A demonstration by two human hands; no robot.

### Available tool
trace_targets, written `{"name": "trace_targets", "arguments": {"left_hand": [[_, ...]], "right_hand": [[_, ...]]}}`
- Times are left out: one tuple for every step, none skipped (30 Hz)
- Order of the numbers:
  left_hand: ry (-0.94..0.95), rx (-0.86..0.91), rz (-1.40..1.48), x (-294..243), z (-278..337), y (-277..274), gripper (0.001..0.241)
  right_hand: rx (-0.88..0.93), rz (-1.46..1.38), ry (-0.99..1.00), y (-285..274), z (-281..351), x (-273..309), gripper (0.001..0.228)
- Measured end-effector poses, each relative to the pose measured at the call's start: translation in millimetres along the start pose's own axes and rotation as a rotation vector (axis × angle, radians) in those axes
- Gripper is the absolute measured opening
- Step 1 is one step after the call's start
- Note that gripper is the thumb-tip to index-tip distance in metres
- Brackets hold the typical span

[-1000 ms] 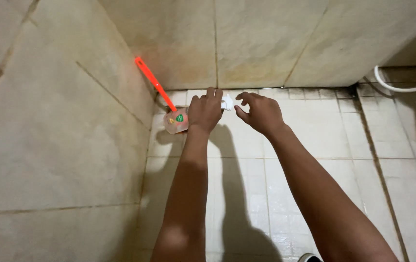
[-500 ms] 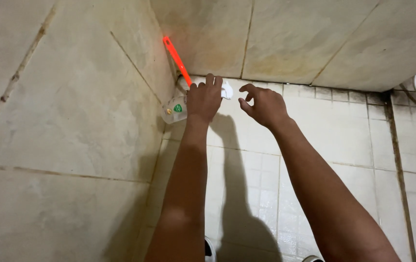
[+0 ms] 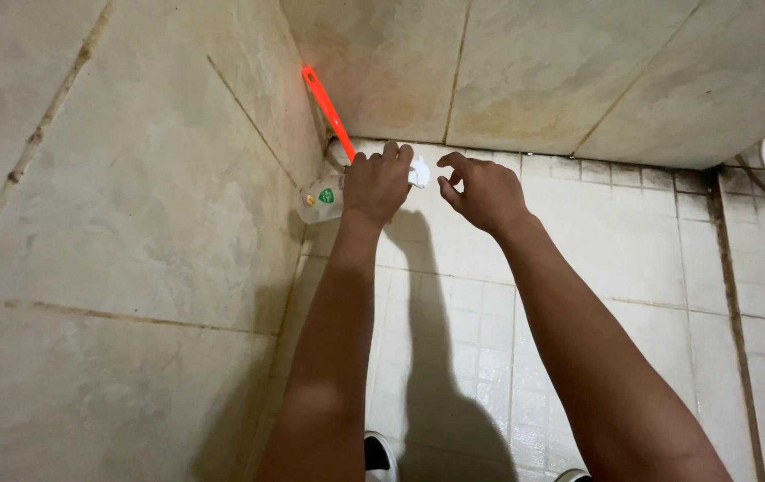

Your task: The person applies a white cleaning paste from a bottle onto the grout lines between floor tiles. They use their fingers to rub the paste into the grout, working along the base of the wall and around the floor drain.

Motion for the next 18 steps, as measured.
{"name": "trace_targets", "arguments": {"left_hand": [[0.003,-0.002,0.002,-1.8,-0.4,-7.9,0.017],[0.000,-0.013,0.016,-3.2,-0.8,-16.3,0.020],[-0.002,-0.025,0.030,-4.5,-1.2,-24.8,0.023],[0.000,-0.026,0.031,-6.7,-1.5,-28.8,0.023],[-0.002,-0.026,0.051,-8.5,-1.9,-32.8,0.026],[-0.005,-0.024,0.069,-9.4,-1.6,-37.1,0.029],[-0.004,-0.024,0.069,-7.2,-2.7,-29.1,0.029],[-0.017,-0.016,0.064,-5.0,-3.1,-20.4,0.028],[-0.030,-0.007,0.059,-2.8,-3.4,-11.3,0.026],[-0.029,-0.006,0.063,-2.8,-4.2,-6.3,0.026],[-0.039,0.005,0.046,-2.3,-4.9,-0.7,0.023],[-0.050,0.017,0.027,-1.2,-4.8,4.4,0.019],[-0.051,0.020,0.029,-4.2,-4.0,-2.4,0.019],[-0.045,0.021,0.043,-6.2,-4.5,-9.9,0.021],[-0.038,0.022,0.056,-8.3,-5.1,-17.5,0.022],[-0.037,0.022,0.056,-10.2,-4.6,-20.1,0.022],[-0.026,0.012,0.082,-12.6,-4.3,-23.1,0.026],[-0.012,0.003,0.108,-15.0,-4.2,-26.2,0.030]], "right_hand": [[-0.002,0.002,0.003,0.5,0.1,-1.2,0.030],[0.027,0.021,0.011,2.2,0.0,-2.5,0.029],[0.055,0.039,0.019,3.9,-0.1,-3.9,0.029],[0.053,0.041,0.021,4.6,0.5,-6.0,0.029],[0.037,0.044,0.005,4.9,0.9,-7.3,0.029],[0.022,0.046,-0.013,5.6,0.9,-7.6,0.029],[0.021,0.046,-0.012,5.0,0.7,-7.2,0.029],[0.027,0.041,-0.002,5.0,1.3,-7.5,0.029],[0.032,0.035,0.007,5.3,1.8,-7.9,0.029],[0.034,0.037,0.010,4.0,2.6,-7.5,0.029],[0.020,0.031,0.005,2.2,3.2,-6.8,0.028],[0.006,0.023,-0.003,0.8,3.9,-5.4,0.027],[0.009,0.023,-0.002,1.2,4.9,-5.9,0.027],[0.008,0.022,0.008,1.2,4.7,-6.2,0.028],[0.006,0.021,0.018,1.0,4.4,-6.5,0.028],[0.006,0.020,0.019,2.1,4.8,-8.3,0.028],[-0.032,0.020,-0.012,1.6,5.3,-8.8,0.027],[-0.071,0.020,-0.042,1.1,5.9,-9.4,0.026]]}}
Point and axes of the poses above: each hand's wrist, its own z-axis away from the middle knuckle, its own y-axis out of the palm, x = y × z, the point moved 4 cm from there along -z, towards the middle knuckle, and after that the axes turned 2 degrees about z, right-handed, at the moved point
